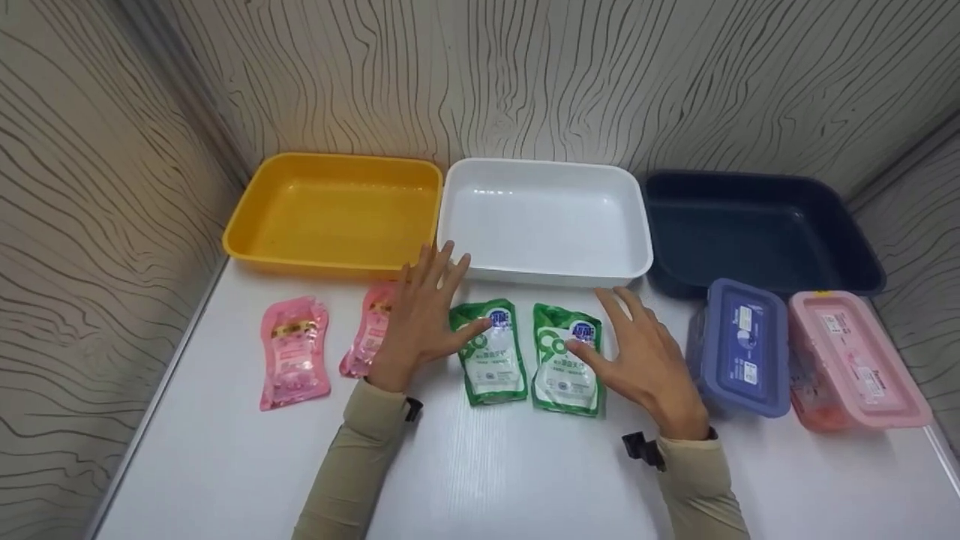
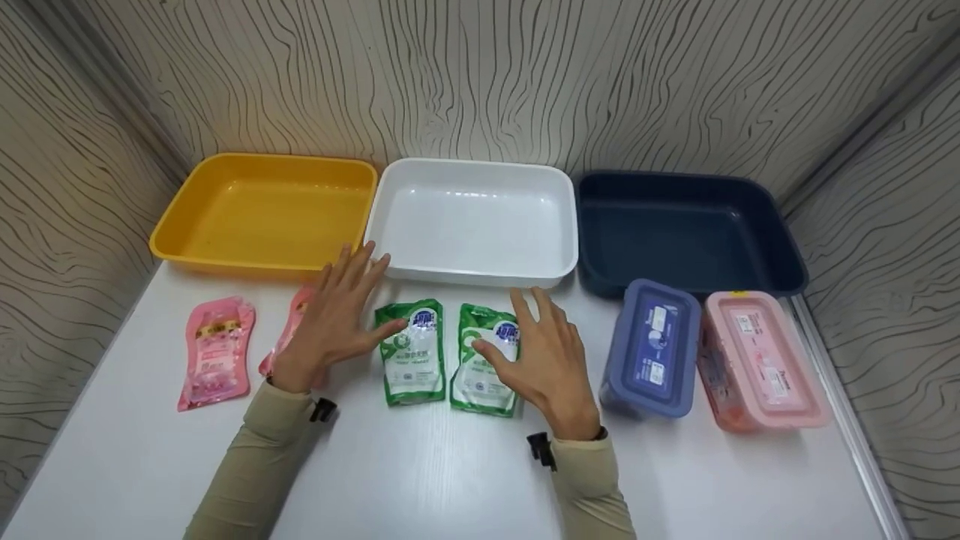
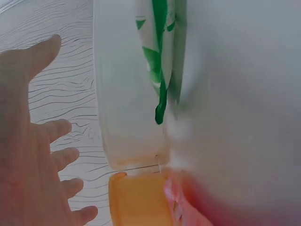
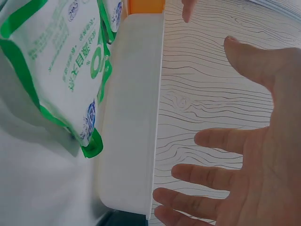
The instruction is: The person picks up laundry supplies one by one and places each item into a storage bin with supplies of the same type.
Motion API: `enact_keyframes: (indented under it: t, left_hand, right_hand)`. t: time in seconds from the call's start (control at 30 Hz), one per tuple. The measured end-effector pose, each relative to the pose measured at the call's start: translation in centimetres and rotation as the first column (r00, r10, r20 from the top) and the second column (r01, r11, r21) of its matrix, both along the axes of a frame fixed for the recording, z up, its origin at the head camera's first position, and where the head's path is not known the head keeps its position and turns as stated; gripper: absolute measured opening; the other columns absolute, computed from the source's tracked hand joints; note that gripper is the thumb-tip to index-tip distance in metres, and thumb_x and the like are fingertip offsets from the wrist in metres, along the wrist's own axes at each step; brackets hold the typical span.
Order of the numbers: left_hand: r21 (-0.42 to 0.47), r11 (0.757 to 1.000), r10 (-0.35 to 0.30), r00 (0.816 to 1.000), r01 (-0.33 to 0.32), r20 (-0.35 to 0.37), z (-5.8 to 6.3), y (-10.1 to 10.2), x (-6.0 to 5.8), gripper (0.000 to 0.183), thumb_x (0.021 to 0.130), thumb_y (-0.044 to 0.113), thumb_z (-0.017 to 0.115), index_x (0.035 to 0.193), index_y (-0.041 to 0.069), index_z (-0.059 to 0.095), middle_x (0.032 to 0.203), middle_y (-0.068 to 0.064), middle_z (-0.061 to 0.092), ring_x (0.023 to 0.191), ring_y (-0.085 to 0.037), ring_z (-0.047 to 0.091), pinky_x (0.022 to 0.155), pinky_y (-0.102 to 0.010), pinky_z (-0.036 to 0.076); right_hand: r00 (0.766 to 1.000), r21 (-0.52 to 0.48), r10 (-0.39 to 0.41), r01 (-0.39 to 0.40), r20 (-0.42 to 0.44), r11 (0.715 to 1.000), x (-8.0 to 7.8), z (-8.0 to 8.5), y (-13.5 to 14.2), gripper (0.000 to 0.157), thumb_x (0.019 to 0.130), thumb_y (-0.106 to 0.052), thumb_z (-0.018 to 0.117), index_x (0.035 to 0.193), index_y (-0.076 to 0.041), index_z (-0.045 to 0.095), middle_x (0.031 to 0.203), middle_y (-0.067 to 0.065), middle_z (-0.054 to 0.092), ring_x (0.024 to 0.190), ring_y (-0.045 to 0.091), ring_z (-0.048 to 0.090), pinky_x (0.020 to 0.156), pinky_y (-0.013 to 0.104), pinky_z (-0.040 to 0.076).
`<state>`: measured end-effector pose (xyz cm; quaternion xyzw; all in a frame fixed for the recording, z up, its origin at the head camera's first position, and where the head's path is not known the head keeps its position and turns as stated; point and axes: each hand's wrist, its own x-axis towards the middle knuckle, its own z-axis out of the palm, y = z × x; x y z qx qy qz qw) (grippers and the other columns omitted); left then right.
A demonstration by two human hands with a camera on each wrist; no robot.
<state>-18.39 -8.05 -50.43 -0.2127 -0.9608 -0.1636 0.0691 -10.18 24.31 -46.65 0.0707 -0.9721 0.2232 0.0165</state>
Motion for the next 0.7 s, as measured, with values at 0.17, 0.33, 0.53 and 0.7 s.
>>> enact_keyframes:
  t: [0.17,0.33,0.53,0.7]
  left_hand:
    - [-0.003,0.999,-0.054,0.998,0.054,-0.017,-0.4,0.9,-0.5,0.101,0.091,0.081,0.054,0.171,0.022,0.03,0.181,-0.006,0.014,0.167,-0.039,0.007,0.135,-0.061,0.005]
    - [-0.019,0.996,-0.09,0.996,0.09,-0.018,-0.8,1.1,-0.8,0.102,0.092,0.08,0.053,0.169,0.016,0.034,0.179,-0.007,0.021,0.167,-0.039,0.011,0.135,-0.061,0.006]
    - [-0.048,0.994,-0.092,0.995,0.094,0.038,-1.2,1.4,-1.0,0.104,0.093,0.081,0.052,0.171,0.016,0.028,0.18,-0.005,0.019,0.167,-0.037,0.009,0.135,-0.058,0.0]
    - [-0.031,0.995,-0.091,0.994,0.093,0.061,-1.2,1.3,-1.0,0.104,0.093,0.077,0.059,0.171,0.016,0.026,0.18,-0.006,0.019,0.167,-0.037,0.008,0.135,-0.057,0.0]
  right_hand:
    - [0.996,0.003,0.019,-0.019,0.082,1.0,0.4,-1.4,0.0,0.098,0.094,-0.076,0.063,0.164,-0.011,0.042,0.168,0.023,0.037,0.144,0.056,0.046,0.114,0.071,0.042]
    - [0.991,0.002,0.022,-0.023,0.134,1.0,0.7,-3.0,-0.5,0.099,0.091,-0.075,0.068,0.163,-0.01,0.044,0.162,0.025,0.043,0.14,0.051,0.051,0.11,0.068,0.048]
    - [0.988,-0.058,-0.007,0.017,0.157,0.998,0.9,-3.8,-1.2,0.104,0.087,-0.07,0.076,0.164,-0.008,0.041,0.157,0.025,0.045,0.135,0.047,0.054,0.108,0.065,0.05]
    - [0.98,-0.116,-0.011,0.035,0.2,0.993,0.8,-4.0,-2.0,0.106,0.087,-0.054,0.086,0.166,-0.005,0.035,0.158,0.028,0.039,0.136,0.048,0.05,0.111,0.064,0.047]
